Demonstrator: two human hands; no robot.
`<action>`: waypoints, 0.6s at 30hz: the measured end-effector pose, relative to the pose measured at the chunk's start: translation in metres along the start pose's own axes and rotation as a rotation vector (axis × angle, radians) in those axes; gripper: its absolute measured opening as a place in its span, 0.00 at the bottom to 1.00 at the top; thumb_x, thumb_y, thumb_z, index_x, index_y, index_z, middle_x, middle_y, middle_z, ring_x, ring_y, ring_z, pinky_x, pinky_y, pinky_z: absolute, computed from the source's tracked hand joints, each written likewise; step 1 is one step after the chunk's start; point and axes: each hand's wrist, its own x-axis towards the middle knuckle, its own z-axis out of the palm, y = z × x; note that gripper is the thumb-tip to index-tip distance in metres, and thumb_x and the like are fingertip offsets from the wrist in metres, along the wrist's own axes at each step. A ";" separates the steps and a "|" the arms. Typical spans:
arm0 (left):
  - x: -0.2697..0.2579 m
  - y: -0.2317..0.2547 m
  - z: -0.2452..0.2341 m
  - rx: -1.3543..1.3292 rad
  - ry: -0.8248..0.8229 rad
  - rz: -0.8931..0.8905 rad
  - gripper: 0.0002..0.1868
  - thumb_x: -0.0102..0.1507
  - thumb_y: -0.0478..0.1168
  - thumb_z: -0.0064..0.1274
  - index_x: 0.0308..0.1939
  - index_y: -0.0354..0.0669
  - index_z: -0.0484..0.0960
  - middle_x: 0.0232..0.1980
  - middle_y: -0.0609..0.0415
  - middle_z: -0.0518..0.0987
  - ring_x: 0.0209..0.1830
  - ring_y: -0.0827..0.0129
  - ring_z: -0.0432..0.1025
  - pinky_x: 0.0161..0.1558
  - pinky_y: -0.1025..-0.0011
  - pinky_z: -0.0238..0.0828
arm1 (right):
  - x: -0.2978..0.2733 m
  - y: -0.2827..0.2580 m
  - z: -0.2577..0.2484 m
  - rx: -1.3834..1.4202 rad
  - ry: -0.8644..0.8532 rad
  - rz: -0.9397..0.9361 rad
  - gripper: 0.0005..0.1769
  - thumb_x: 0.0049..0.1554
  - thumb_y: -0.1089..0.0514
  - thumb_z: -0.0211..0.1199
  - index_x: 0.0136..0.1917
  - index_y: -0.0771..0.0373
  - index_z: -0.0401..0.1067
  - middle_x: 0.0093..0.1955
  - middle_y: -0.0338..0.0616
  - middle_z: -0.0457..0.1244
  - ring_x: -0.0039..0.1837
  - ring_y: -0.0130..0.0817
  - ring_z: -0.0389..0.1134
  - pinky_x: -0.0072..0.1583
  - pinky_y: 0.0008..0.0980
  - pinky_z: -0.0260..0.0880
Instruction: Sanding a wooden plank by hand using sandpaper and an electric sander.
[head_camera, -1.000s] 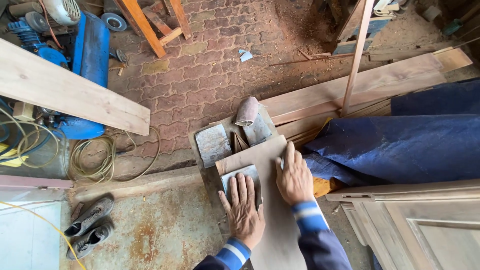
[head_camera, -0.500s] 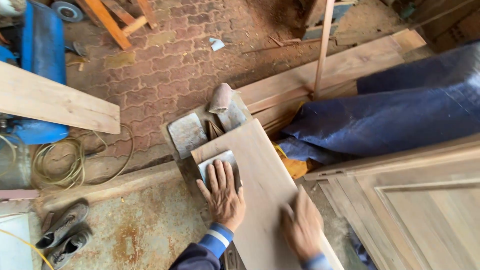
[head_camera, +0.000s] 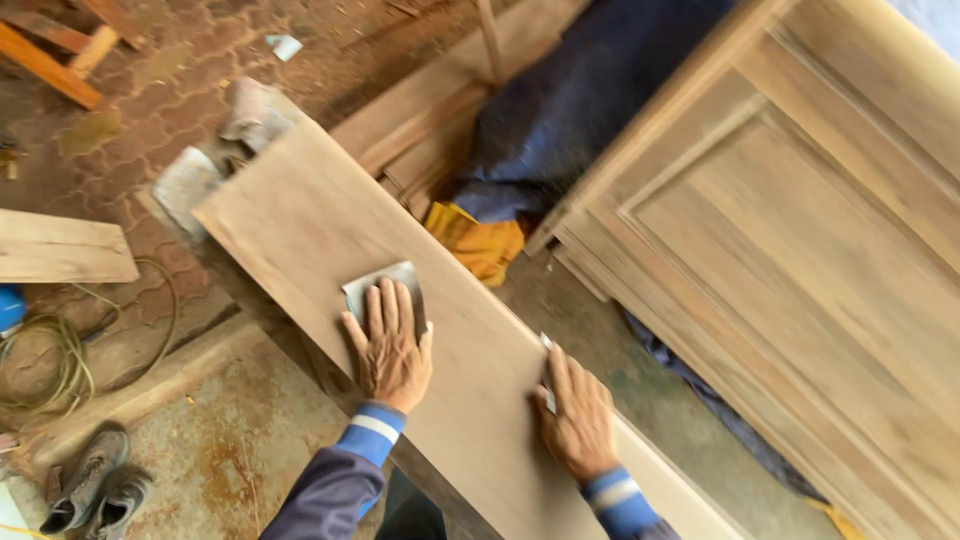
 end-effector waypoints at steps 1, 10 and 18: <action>-0.021 0.023 0.004 -0.001 -0.013 0.018 0.39 0.68 0.55 0.39 0.78 0.35 0.54 0.82 0.41 0.52 0.82 0.50 0.45 0.74 0.35 0.32 | -0.047 0.040 -0.009 0.002 -0.001 0.022 0.39 0.57 0.49 0.61 0.76 0.66 0.55 0.62 0.53 0.62 0.59 0.53 0.63 0.59 0.48 0.64; -0.120 0.138 -0.001 0.106 -0.170 0.106 0.40 0.68 0.58 0.34 0.78 0.38 0.50 0.81 0.38 0.49 0.81 0.48 0.46 0.75 0.39 0.34 | -0.239 0.190 -0.011 -0.069 0.017 0.288 0.43 0.47 0.51 0.64 0.75 0.58 0.57 0.69 0.50 0.61 0.69 0.50 0.61 0.68 0.50 0.57; -0.131 0.127 0.012 -0.025 -0.042 0.125 0.36 0.71 0.51 0.36 0.80 0.35 0.55 0.85 0.38 0.49 0.86 0.46 0.42 0.79 0.38 0.27 | -0.143 0.102 -0.033 0.131 0.009 0.143 0.36 0.64 0.47 0.54 0.77 0.72 0.54 0.63 0.62 0.60 0.63 0.59 0.61 0.66 0.54 0.59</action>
